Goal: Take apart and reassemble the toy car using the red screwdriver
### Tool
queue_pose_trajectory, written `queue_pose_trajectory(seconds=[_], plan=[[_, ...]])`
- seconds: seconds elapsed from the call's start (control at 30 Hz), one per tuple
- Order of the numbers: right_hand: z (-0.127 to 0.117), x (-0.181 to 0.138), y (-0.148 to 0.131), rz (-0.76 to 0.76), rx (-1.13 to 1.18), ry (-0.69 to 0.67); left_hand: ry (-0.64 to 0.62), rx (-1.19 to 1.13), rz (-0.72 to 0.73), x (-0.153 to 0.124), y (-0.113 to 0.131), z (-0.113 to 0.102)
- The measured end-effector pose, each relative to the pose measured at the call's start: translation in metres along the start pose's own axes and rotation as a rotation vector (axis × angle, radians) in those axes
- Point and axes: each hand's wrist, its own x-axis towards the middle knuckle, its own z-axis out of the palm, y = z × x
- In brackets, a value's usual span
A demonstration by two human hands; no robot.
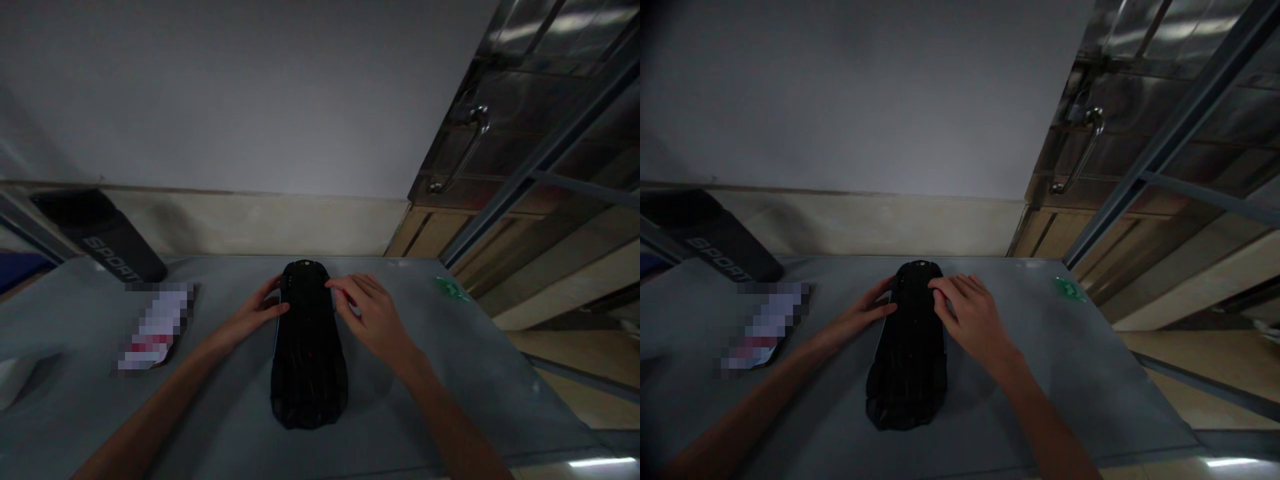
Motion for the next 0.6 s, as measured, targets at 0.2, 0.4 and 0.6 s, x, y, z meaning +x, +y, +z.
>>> queue_pose_trajectory(seconds=[0.2, 0.4, 0.6], plan=[[-0.0012, 0.0000, -0.0016, -0.027, 0.045, -0.019, -0.011, 0.016, 0.009, 0.0005, -0.0010, -0.0001], [-0.0034, 0.0015, -0.0010, -0.014, 0.013, -0.025, -0.008, 0.002, 0.018, 0.0004, -0.0017, -0.0008], [0.0004, 0.0005, 0.0021, 0.040, 0.041, -0.004, -0.013, 0.008, 0.034, 0.0017, -0.0065, -0.0019]])
